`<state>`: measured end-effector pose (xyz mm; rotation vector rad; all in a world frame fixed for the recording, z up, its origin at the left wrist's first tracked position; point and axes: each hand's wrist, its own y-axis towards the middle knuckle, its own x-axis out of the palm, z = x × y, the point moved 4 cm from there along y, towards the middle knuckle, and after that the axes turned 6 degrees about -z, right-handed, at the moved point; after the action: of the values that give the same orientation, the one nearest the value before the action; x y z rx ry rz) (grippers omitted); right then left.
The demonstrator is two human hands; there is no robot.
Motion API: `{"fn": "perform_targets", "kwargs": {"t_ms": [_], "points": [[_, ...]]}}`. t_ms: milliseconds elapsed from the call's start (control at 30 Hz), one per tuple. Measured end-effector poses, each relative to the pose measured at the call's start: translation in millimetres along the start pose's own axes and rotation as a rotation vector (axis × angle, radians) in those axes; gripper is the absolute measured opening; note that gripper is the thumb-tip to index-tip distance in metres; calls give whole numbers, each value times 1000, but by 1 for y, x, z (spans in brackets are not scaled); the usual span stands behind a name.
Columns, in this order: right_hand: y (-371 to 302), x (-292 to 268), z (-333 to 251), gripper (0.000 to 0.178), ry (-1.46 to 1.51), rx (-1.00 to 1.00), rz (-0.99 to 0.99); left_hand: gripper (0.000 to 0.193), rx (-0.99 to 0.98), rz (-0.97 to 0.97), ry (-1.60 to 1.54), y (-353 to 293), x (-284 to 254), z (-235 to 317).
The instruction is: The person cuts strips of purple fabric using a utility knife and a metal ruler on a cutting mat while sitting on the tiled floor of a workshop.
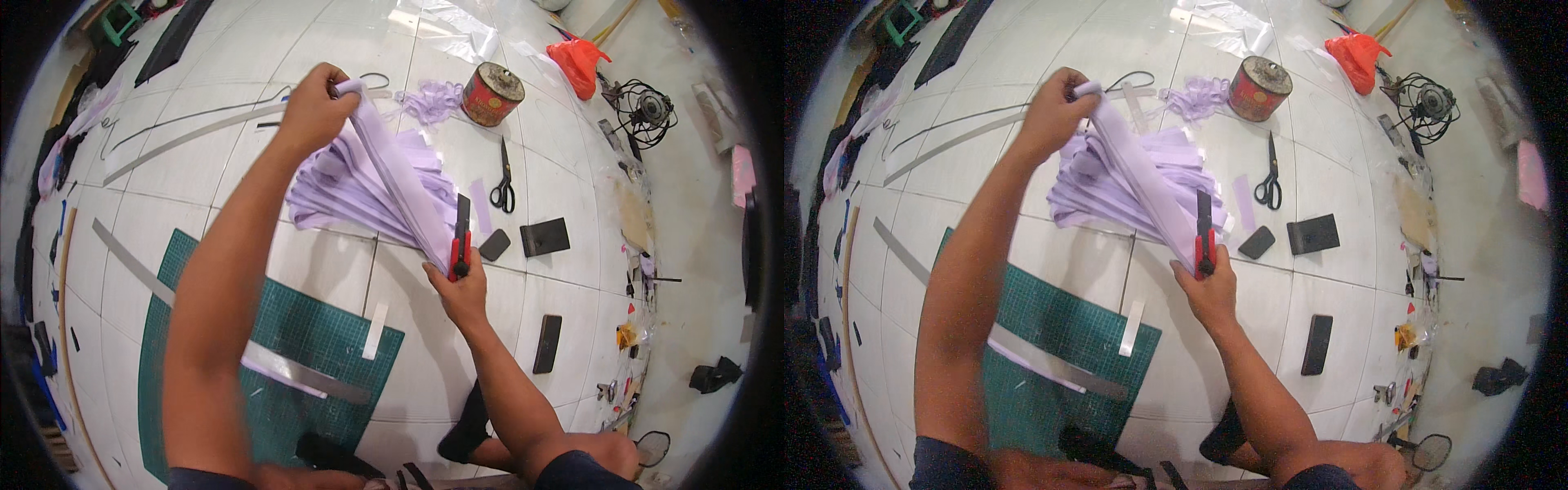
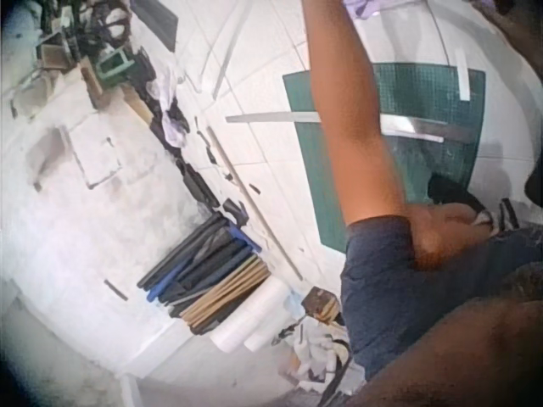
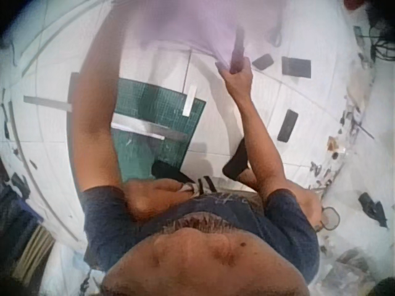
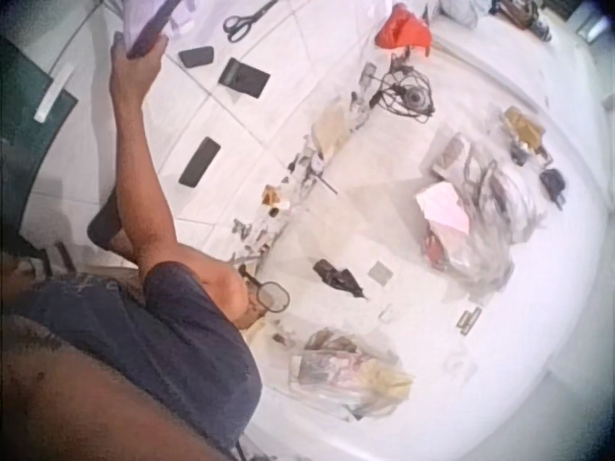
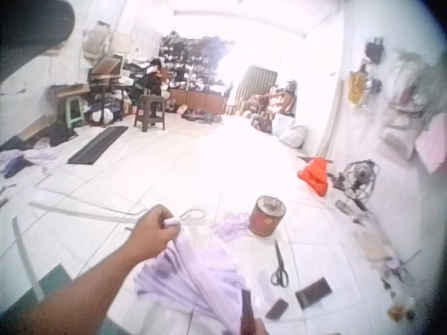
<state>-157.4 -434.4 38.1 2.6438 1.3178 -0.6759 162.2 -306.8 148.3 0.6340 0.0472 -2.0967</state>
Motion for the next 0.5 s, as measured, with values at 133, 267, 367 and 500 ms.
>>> {"fn": "perform_targets", "kwargs": {"t_ms": [133, 267, 367, 500], "points": [[45, 28, 2, 49, -201, 32, 15, 54, -61, 228, 193, 24, 29, -41], [66, 62, 12, 52, -396, 188, -84, 61, 32, 290, 272, -14, 5, -78], [58, 66, 22, 57, -483, 143, -107, 49, 44, 167, 423, -85, -45, -97], [10, 50, 14, 59, -559, 98, -227, 40, -278, 156, 371, -196, -124, -121]]}}
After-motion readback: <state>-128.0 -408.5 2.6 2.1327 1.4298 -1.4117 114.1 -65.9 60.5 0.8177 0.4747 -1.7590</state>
